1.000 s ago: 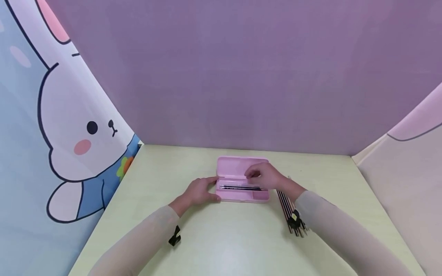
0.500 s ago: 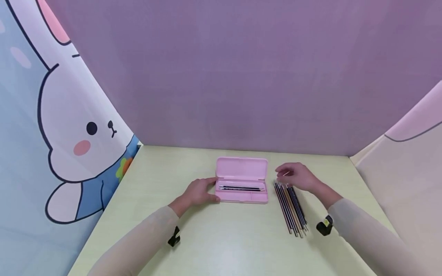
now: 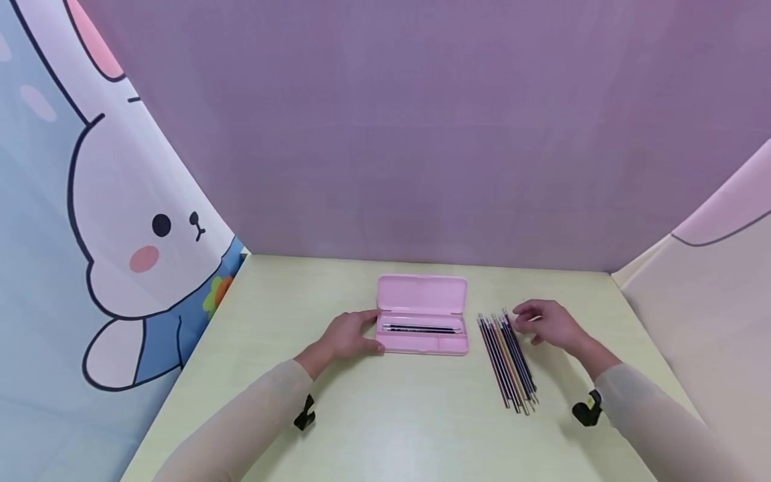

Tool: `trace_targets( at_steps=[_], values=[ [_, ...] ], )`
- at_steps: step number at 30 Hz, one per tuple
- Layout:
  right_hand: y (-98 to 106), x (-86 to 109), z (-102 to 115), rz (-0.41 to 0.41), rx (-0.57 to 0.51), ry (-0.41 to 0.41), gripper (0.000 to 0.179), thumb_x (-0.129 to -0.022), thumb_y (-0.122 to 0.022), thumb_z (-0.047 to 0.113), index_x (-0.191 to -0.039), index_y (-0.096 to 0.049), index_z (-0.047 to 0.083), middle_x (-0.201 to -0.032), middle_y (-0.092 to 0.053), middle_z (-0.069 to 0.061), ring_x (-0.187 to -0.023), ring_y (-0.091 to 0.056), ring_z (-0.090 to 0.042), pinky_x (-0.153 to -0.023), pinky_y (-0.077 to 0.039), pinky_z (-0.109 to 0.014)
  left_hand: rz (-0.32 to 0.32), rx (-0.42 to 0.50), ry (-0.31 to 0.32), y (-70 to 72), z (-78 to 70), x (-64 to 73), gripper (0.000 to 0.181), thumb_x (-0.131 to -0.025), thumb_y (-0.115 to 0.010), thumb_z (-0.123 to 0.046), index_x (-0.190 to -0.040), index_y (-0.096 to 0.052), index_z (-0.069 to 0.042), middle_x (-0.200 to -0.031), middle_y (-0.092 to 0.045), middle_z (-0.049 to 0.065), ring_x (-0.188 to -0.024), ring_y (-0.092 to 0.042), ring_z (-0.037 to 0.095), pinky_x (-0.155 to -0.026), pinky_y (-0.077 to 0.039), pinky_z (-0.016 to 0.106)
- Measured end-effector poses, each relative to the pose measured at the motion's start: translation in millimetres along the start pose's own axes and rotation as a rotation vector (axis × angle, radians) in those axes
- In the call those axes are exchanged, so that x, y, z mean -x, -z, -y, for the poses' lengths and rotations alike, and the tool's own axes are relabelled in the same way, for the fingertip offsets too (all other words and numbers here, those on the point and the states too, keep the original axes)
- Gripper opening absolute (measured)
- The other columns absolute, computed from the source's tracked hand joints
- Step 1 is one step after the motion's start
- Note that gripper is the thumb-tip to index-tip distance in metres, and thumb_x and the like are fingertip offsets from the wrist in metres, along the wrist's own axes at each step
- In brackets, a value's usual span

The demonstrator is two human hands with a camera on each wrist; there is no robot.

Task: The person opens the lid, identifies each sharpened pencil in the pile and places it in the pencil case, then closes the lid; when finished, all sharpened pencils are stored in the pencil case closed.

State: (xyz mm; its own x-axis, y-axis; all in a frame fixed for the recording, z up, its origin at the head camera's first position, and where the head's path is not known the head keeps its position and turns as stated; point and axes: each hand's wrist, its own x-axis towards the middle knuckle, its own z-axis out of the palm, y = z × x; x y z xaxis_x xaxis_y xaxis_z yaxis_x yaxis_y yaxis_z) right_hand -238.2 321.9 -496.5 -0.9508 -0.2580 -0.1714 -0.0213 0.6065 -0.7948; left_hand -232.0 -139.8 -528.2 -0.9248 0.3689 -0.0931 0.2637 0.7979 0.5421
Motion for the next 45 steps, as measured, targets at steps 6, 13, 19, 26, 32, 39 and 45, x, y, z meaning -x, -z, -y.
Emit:
trace_targets(
  at_steps=[6, 13, 19, 26, 32, 39, 45],
  values=[
    [-6, 2.4, -17, -0.002, -0.065, -0.050, 0.041, -0.095, -0.071, 0.008, -0.131, -0.059, -0.009, -0.112, -0.068, -0.022, -0.092, -0.070, -0.026, -0.070, -0.064, -0.043, 0.000, -0.011, -0.003, -1.1, 1.1, -1.7, 0.089, -0.080, -0.086, -0.048, -0.155, -0.048, -0.018, -0.148, -0.060, 0.010, -0.136, -0.056, 0.035, -0.114, -0.045, 0.052],
    [-13, 2.6, -26, -0.009, -0.102, -0.083, 0.042, -0.092, -0.075, 0.009, -0.129, -0.062, -0.007, -0.114, -0.069, -0.022, -0.089, -0.068, -0.021, -0.065, -0.061, -0.037, 0.001, -0.011, 0.001, -1.6, 1.3, -2.3, 0.089, -0.080, -0.086, -0.048, -0.155, -0.048, -0.018, -0.148, -0.059, 0.010, -0.136, -0.055, 0.035, -0.114, -0.044, 0.052],
    [-16, 4.0, -27, -0.025, -0.078, -0.084, 0.040, -0.090, -0.077, 0.008, -0.125, -0.064, -0.005, -0.113, -0.069, -0.020, -0.084, -0.064, -0.020, -0.060, -0.057, -0.034, 0.002, -0.003, -0.001, 0.0, -0.7, 0.1, 0.089, -0.080, -0.086, -0.046, -0.154, -0.048, -0.017, -0.147, -0.060, 0.011, -0.135, -0.056, 0.036, -0.113, -0.045, 0.053],
    [-18, 5.2, -24, -0.053, -0.059, -0.088, 0.037, -0.089, -0.073, 0.002, -0.125, -0.065, -0.006, -0.112, -0.068, -0.021, -0.083, -0.064, -0.021, -0.059, -0.057, -0.033, -0.001, 0.001, 0.001, 0.3, -1.0, 1.0, 0.089, -0.080, -0.086, -0.046, -0.155, -0.048, -0.017, -0.148, -0.059, 0.011, -0.136, -0.055, 0.036, -0.114, -0.044, 0.054],
    [-18, 6.0, -20, -0.057, 0.011, -0.096, 0.039, -0.089, -0.071, 0.002, -0.127, -0.064, -0.007, -0.110, -0.068, -0.021, -0.082, -0.064, -0.021, -0.060, -0.059, -0.034, -0.002, -0.002, -0.003, -0.6, 0.8, 0.2, 0.089, -0.080, -0.086, -0.047, -0.155, -0.048, -0.018, -0.148, -0.059, 0.010, -0.136, -0.056, 0.035, -0.114, -0.044, 0.053],
    [-17, 2.4, -13, -0.058, 0.092, -0.107, 0.042, -0.087, -0.071, 0.000, -0.126, -0.062, -0.010, -0.101, -0.069, -0.018, -0.068, -0.064, -0.019, -0.058, -0.059, -0.035, -0.001, 0.002, -0.004, -0.5, 1.4, -0.2, 0.089, -0.080, -0.086, -0.048, -0.155, -0.048, -0.018, -0.148, -0.059, 0.009, -0.136, -0.056, 0.035, -0.114, -0.044, 0.053],
    [-16, 3.4, -9, -0.071, 0.172, -0.088, 0.041, -0.086, -0.072, 0.001, -0.124, -0.063, -0.010, -0.094, -0.069, -0.015, -0.062, -0.063, -0.020, -0.054, -0.055, -0.034, 0.003, -0.002, 0.001, 0.2, 1.1, 0.4, 0.089, -0.079, -0.086, -0.048, -0.155, -0.048, -0.019, -0.148, -0.059, 0.010, -0.136, -0.056, 0.035, -0.114, -0.044, 0.053]
  ],
)
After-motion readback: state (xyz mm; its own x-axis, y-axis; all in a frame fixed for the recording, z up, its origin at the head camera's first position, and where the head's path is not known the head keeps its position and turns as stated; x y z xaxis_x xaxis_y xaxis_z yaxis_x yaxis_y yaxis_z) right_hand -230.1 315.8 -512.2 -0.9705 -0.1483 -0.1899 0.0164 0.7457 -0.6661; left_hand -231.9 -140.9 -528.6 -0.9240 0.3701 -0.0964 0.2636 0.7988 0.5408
